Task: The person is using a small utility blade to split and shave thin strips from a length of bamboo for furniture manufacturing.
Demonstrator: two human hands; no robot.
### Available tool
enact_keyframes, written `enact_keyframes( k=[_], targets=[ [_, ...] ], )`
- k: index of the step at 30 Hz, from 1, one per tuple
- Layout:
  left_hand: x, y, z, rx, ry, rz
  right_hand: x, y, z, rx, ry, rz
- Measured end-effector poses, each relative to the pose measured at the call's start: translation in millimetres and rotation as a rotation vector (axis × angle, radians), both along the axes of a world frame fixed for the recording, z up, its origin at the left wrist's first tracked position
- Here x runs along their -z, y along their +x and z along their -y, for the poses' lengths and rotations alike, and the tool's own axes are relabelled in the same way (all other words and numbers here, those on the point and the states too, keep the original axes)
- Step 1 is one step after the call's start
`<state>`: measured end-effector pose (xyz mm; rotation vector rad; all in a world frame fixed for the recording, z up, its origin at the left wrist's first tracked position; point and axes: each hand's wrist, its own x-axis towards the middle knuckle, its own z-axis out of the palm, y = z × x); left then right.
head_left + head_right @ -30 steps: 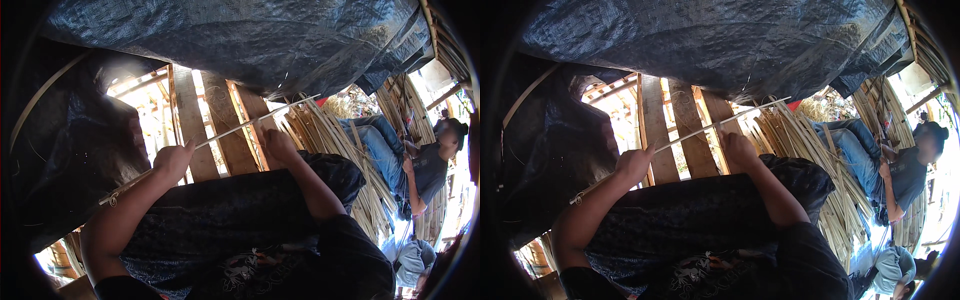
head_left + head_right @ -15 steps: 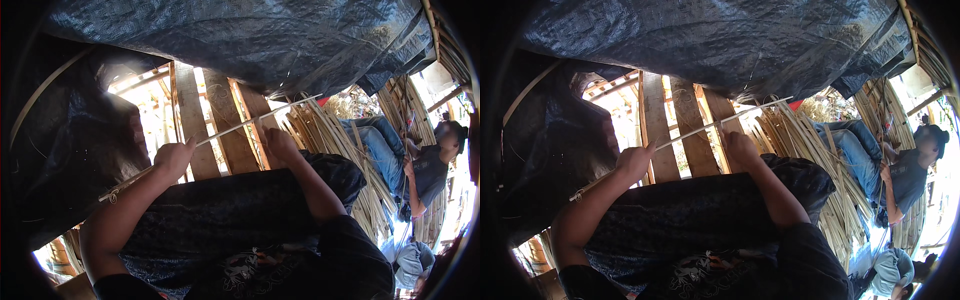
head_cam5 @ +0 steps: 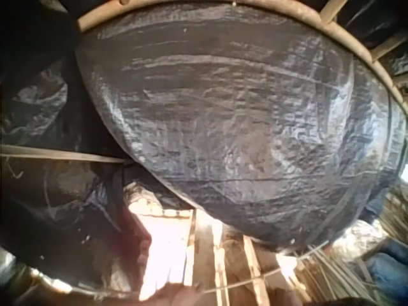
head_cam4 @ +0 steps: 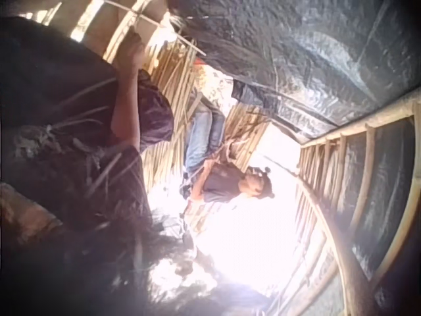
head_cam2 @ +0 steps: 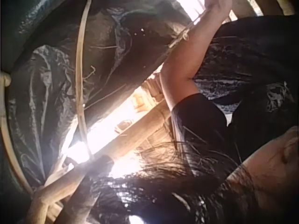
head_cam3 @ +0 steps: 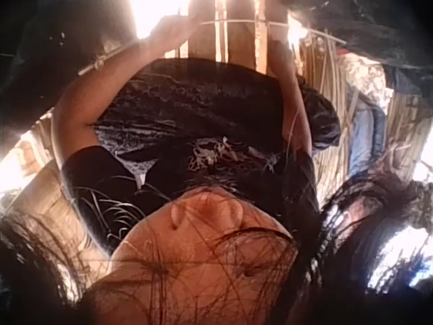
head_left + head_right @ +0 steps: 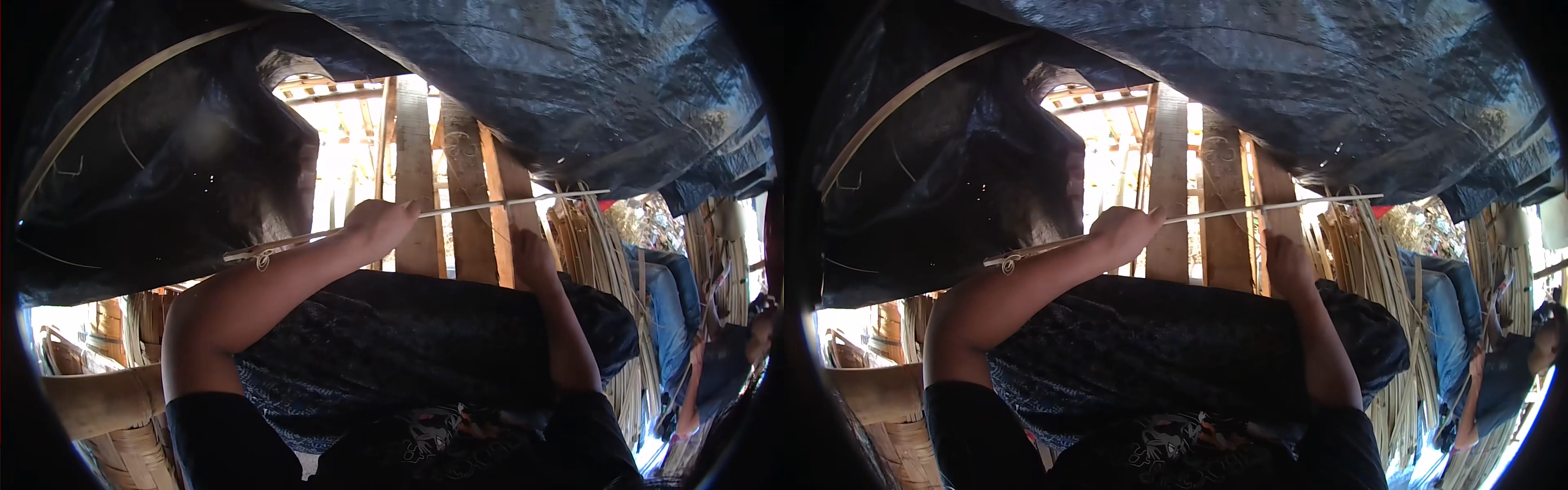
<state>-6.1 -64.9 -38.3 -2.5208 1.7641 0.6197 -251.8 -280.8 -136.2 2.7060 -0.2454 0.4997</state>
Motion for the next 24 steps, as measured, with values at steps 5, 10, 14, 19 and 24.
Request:
enact_keyframes(
  k=[5,10,14,19,24],
  targets=[
    [17,11,-6,0.064,-0.022,0.091,9,11,1,0.057,0.249,-0.081],
    [-3,2,-6,0.111,0.072,0.197,-35,16,6,0.391,0.325,-0.136],
    [1,5,-7,0.114,0.048,0.230,-24,11,-8,0.190,0.518,-0.064],
    [-2,1,-5,0.117,0.036,0.213,-19,10,28,0.551,0.679,-0.160],
    [8,11,-11,0.073,0.010,0.080,-3,5,3,-0.007,-0.051,0.063]
  ],
)
